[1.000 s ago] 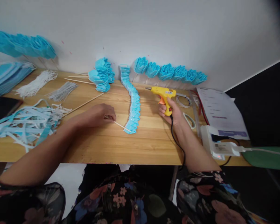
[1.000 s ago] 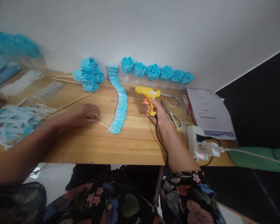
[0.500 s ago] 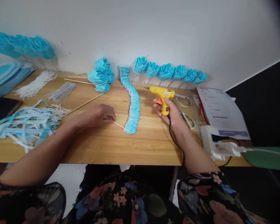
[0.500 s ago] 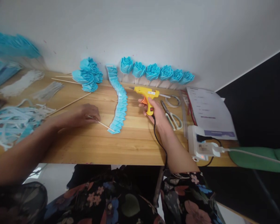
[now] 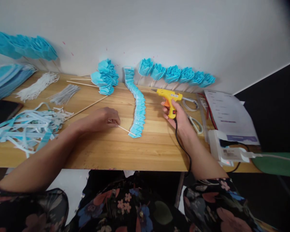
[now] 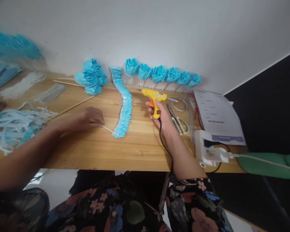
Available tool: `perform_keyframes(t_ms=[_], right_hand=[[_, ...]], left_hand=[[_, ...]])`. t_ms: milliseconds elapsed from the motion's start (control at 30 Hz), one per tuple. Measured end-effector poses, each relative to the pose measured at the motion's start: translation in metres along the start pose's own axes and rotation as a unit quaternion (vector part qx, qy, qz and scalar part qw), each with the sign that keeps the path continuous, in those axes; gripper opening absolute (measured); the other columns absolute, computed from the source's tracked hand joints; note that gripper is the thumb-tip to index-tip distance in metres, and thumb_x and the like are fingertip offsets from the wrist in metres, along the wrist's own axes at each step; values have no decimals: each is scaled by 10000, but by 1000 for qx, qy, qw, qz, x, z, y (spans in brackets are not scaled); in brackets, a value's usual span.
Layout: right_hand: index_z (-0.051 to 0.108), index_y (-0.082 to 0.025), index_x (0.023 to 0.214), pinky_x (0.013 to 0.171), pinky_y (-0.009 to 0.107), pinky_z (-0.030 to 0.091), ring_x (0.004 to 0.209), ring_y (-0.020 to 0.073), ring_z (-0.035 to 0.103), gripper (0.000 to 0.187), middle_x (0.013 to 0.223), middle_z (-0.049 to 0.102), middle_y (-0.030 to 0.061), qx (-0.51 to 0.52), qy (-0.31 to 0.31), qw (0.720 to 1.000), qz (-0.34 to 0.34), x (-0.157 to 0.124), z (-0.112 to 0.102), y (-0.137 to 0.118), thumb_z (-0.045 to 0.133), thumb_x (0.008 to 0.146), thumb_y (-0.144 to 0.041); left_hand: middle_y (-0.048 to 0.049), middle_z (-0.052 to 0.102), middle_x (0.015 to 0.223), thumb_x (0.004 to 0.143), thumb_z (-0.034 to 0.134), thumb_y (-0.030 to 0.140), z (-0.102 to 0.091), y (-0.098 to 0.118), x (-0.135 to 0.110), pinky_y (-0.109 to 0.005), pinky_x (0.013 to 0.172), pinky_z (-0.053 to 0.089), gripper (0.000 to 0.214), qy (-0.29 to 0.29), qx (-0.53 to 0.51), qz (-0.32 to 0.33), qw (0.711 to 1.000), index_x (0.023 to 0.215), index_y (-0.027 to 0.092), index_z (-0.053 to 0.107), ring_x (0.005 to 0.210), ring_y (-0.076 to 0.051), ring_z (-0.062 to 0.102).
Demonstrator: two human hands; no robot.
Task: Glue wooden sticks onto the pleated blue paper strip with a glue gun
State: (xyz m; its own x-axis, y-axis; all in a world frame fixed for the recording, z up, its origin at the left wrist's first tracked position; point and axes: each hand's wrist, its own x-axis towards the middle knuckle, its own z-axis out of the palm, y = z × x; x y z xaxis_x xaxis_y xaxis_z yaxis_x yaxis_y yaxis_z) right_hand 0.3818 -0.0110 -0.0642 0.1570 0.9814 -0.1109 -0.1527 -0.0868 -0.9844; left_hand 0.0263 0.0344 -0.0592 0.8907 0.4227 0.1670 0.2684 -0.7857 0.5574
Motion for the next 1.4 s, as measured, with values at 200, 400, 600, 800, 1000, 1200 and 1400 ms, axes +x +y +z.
perform_keyframes(t_ms=[200, 400, 600, 800, 1000, 1200, 1400], right_hand=[[722, -235, 1008, 441, 213, 405, 710, 144, 598, 347, 1023, 773, 54, 28, 7, 1000, 10, 0, 0, 1, 719, 836, -537], [738, -245, 1089, 434, 211, 410, 701, 137, 619, 382, 1024, 786, 49, 37, -1, 999, 6, 1, -2, 2, 744, 841, -535], [739, -231, 1033, 417, 204, 396, 668, 125, 597, 302, 968, 789, 40, 86, 3, 996, 24, 3, -2, 2, 758, 850, -470], [738, -231, 978, 398, 203, 396, 652, 128, 584, 249, 943, 785, 42, 103, 5, 994, 35, 3, -1, 1, 767, 851, -443], [743, -225, 979, 409, 203, 405, 668, 125, 592, 273, 980, 787, 48, 98, 2, 995, 31, 3, -3, 2, 773, 838, -457], [740, -227, 983, 410, 216, 397, 679, 133, 596, 325, 991, 790, 54, 89, -2, 996, 26, 6, -6, 6, 789, 810, -498], [756, -246, 1016, 416, 209, 416, 683, 131, 598, 370, 1021, 799, 44, 83, -17, 996, 18, 6, -8, 8, 821, 788, -531]], left_hand=[[-73, 741, 910, 1026, 599, 251, 0, -1, -1, -292, 803, 459, 220, 8, 7, -7, 1000, 892, 176, 756, 842, -180, 648], [-76, 738, 933, 1038, 568, 253, 1, -5, -3, -285, 819, 465, 247, 9, 25, -24, 999, 896, 172, 754, 863, -178, 651], [-74, 729, 905, 1031, 582, 265, -4, 0, -3, -284, 793, 453, 256, 1, 19, -35, 999, 872, 160, 753, 832, -177, 645], [-57, 735, 882, 1010, 600, 251, -9, 1, -5, -273, 775, 447, 235, -26, 3, -44, 999, 858, 169, 759, 811, -170, 649], [-51, 735, 889, 1012, 613, 298, -11, 2, -5, -275, 782, 440, 240, -42, 1, -58, 997, 867, 183, 765, 824, -171, 647], [-58, 739, 908, 1015, 595, 334, -12, 4, -4, -281, 780, 453, 264, -52, -7, -71, 996, 881, 179, 762, 831, -178, 652], [-63, 745, 907, 1000, 600, 332, -12, 4, -5, -286, 783, 464, 259, -51, -10, -77, 996, 879, 176, 768, 838, -182, 664]])
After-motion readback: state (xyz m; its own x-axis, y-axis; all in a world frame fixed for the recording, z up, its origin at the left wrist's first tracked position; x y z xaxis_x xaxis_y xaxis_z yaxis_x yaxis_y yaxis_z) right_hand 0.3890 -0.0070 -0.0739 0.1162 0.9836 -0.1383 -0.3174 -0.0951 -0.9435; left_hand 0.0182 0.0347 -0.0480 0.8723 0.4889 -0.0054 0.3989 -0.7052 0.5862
